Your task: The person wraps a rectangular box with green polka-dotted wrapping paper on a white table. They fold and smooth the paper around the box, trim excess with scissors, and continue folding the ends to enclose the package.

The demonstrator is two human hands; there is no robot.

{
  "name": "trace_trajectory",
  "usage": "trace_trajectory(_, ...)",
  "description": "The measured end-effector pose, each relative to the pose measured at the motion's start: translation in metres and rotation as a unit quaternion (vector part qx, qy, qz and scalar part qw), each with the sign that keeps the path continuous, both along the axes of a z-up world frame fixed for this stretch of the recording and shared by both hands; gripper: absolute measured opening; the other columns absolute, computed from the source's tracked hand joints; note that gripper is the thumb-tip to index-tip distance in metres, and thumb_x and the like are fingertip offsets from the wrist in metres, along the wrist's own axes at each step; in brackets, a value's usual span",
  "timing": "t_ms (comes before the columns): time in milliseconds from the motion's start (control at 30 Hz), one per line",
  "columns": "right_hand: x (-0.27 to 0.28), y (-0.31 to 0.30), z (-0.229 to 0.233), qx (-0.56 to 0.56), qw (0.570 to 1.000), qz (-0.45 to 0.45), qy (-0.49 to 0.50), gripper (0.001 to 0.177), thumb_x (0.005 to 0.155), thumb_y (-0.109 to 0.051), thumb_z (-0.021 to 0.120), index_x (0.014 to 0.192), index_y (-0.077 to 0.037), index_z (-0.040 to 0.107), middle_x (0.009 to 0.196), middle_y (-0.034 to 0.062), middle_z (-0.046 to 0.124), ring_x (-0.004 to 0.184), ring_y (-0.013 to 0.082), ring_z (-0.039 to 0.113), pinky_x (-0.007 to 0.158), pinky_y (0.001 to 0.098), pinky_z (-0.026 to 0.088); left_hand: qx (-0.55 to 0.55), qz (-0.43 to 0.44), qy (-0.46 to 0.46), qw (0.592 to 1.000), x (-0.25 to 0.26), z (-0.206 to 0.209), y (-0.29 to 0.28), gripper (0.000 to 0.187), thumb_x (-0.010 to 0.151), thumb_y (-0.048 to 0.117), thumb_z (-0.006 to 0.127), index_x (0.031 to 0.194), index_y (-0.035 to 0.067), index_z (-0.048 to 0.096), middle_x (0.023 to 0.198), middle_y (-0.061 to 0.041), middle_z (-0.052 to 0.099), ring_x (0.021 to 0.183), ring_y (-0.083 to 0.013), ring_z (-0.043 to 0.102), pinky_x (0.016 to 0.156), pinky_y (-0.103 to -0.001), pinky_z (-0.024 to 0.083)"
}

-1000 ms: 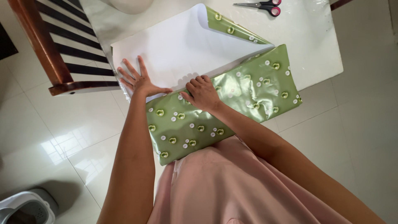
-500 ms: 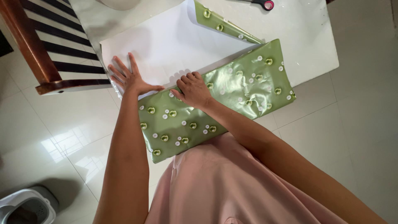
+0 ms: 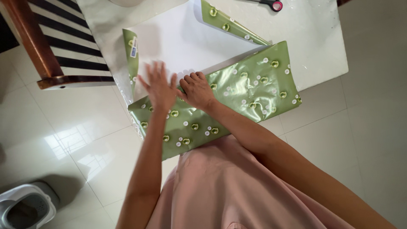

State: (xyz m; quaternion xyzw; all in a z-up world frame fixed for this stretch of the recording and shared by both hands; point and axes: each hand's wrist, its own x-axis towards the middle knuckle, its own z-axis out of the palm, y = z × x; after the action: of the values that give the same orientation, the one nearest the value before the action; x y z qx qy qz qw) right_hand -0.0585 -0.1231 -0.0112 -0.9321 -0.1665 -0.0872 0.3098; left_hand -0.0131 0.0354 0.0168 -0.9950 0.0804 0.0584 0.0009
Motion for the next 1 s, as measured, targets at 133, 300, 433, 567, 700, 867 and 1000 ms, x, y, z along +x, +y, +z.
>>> trace_trajectory(133,0.001,0.0,-0.005,-0.021,1.0,0.004,-0.001,0.018,0.1,-0.024,0.052,0.094,-0.01,0.062,0.092,0.0058,0.062,0.095,0.0254,0.058,0.097,0.0424,0.041,-0.138,-0.02,-0.033,0.99,-0.055,0.005,-0.023,0.055,0.112,0.039,0.038,0.152,0.003,0.044,0.157,-0.019,0.046,0.153,-0.0353,0.031,0.127,-0.06,0.012)
trace_trajectory(300,0.001,0.0,-0.001,-0.035,0.999,0.022,0.032,0.022,0.102,-0.027,0.05,0.096,-0.01,0.063,0.093,0.0072,0.063,0.095,0.0261,0.057,0.095,0.0421,0.039,-0.193,-0.024,-0.084,0.977,-0.071,0.009,-0.035,0.056,0.113,0.038,0.034,0.151,-0.001,0.045,0.14,-0.019,0.055,0.14,-0.0383,0.043,0.126,-0.057,0.015)
trace_trajectory(433,0.004,-0.001,0.003,-0.043,0.996,0.033,0.066,0.025,0.102,-0.028,0.047,0.096,-0.01,0.064,0.094,0.0071,0.064,0.097,0.0256,0.058,0.097,0.0423,0.039,-0.187,-0.019,-0.101,0.977,-0.067,0.015,-0.038,0.055,0.112,0.042,0.034,0.141,-0.002,0.05,0.121,-0.015,0.058,0.126,-0.0369,0.05,0.126,-0.06,0.013)
trace_trajectory(567,0.008,-0.004,-0.003,-0.043,0.994,0.061,0.081,0.028,0.105,-0.028,0.045,0.103,-0.008,0.065,0.1,0.0082,0.066,0.101,0.0255,0.059,0.099,0.0412,0.039,-0.109,0.02,-0.045,0.993,-0.066,0.021,-0.038,0.045,0.108,0.045,0.035,0.106,0.007,0.058,0.108,-0.013,0.059,0.121,-0.0321,0.054,0.126,-0.068,0.003)
trace_trajectory(700,0.015,-0.024,-0.011,-0.022,0.992,0.122,0.019,0.039,0.103,-0.027,0.044,0.128,-0.003,0.06,0.11,0.0128,0.067,0.105,0.0288,0.061,0.098,0.0424,0.04,-0.069,0.004,-0.067,0.995,-0.067,0.016,-0.039,0.045,0.11,0.045,0.036,0.104,0.006,0.056,0.112,-0.014,0.059,0.129,-0.0351,0.049,0.123,-0.071,-0.001)
trace_trajectory(867,0.02,-0.069,-0.02,-0.065,0.984,0.158,0.055,0.045,0.109,-0.038,0.041,0.134,-0.003,0.055,0.115,0.0164,0.067,0.109,0.0315,0.062,0.101,0.0452,0.042,0.016,-0.027,-0.119,0.992,-0.07,0.001,-0.035,0.041,0.112,0.038,0.04,0.118,0.002,0.057,0.129,-0.017,0.058,0.15,-0.039,0.033,0.123,-0.071,-0.001)
trace_trajectory(1000,0.027,-0.106,-0.026,-0.078,0.981,0.176,0.036,0.045,0.109,-0.042,0.042,0.129,-0.003,0.057,0.113,0.0174,0.068,0.107,0.0326,0.063,0.1,0.0478,0.044,0.032,-0.009,-0.126,0.991,-0.073,-0.004,-0.034,0.049,0.111,0.039,0.043,0.138,0.0,0.055,0.149,-0.019,0.05,0.155,-0.0388,0.024,0.121,-0.071,-0.002)
